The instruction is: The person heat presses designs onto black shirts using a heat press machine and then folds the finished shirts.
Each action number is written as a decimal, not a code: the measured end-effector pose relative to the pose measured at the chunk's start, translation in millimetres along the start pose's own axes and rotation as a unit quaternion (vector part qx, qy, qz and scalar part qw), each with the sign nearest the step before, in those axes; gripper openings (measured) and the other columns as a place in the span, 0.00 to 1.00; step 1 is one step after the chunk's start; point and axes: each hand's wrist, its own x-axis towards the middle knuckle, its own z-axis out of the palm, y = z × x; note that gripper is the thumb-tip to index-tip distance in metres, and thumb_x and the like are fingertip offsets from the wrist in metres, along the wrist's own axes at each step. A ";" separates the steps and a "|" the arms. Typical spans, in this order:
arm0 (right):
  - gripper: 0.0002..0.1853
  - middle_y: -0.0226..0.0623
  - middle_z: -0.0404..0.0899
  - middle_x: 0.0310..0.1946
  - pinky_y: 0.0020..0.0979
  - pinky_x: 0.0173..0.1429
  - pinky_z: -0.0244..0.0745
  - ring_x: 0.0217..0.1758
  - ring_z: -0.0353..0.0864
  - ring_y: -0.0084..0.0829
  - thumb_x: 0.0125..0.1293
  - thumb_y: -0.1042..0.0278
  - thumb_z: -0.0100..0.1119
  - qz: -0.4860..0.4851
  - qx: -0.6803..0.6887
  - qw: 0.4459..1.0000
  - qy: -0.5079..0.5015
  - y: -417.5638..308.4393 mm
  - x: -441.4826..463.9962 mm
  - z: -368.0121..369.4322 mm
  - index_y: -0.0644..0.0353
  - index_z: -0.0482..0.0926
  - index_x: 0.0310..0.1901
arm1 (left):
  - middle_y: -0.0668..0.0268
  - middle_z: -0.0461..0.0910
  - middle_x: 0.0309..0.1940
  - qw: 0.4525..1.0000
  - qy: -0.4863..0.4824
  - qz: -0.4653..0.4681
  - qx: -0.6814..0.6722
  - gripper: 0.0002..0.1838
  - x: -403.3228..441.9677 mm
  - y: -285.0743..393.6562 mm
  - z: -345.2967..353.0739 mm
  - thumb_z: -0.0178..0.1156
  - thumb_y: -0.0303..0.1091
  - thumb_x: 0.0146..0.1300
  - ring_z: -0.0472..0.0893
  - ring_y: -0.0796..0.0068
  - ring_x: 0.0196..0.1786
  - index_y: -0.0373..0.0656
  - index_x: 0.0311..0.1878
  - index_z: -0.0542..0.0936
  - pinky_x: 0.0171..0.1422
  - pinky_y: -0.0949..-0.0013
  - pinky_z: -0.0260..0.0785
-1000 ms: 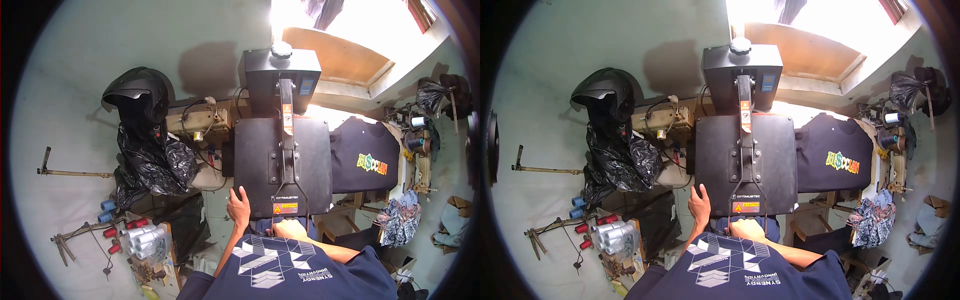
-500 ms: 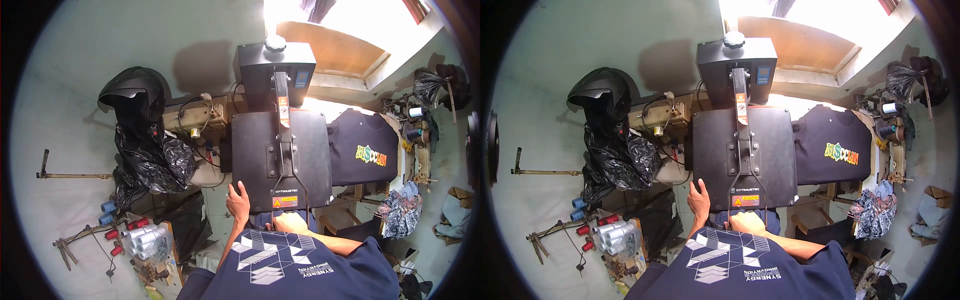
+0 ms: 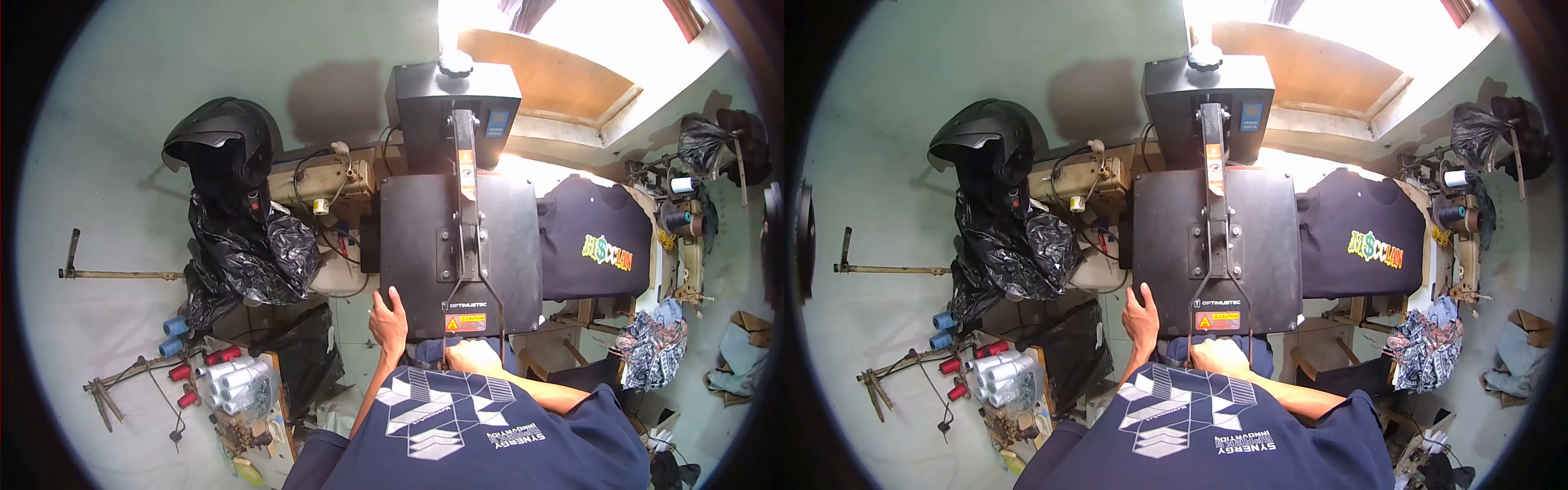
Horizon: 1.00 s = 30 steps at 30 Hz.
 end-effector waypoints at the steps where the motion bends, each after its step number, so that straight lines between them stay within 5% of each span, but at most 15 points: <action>1: 0.18 0.57 0.85 0.31 0.46 0.41 0.83 0.36 0.88 0.51 0.61 0.55 0.63 -0.002 0.000 1.000 0.004 0.6 0.1 0.5 0.65 0.86 0.34 | 0.38 0.82 0.33 1.000 -0.002 -0.002 -0.001 0.28 -0.4 -0.5 0.1 0.47 0.56 0.75 0.81 0.34 0.39 0.34 0.51 0.76 0.45 0.41 0.72; 15: 0.16 0.54 0.85 0.28 0.44 0.37 0.82 0.33 0.88 0.48 0.59 0.57 0.63 -0.039 0.020 0.998 0.035 4.6 -4.4 1.0 0.64 0.85 0.30 | 0.40 0.82 0.33 0.999 0.009 0.032 -0.006 0.29 -3.1 10.5 -4.5 0.45 0.56 0.76 0.81 0.34 0.38 0.33 0.48 0.76 0.43 0.41 0.70; 21: 0.18 0.54 0.85 0.29 0.45 0.38 0.82 0.34 0.89 0.48 0.61 0.55 0.62 -0.047 0.036 0.998 0.018 3.9 -7.1 -4.6 0.65 0.85 0.31 | 0.38 0.83 0.36 1.000 0.001 0.017 0.013 0.33 -3.5 6.9 -1.5 0.44 0.58 0.76 0.82 0.34 0.42 0.31 0.58 0.75 0.47 0.42 0.72; 30: 0.19 0.54 0.85 0.27 0.45 0.36 0.82 0.32 0.89 0.48 0.62 0.54 0.62 -0.063 0.029 0.997 0.026 5.6 -9.1 -5.6 0.66 0.84 0.32 | 0.37 0.83 0.37 1.000 -0.006 0.006 0.018 0.33 -3.8 8.7 -1.2 0.44 0.58 0.76 0.82 0.33 0.42 0.31 0.58 0.74 0.48 0.41 0.71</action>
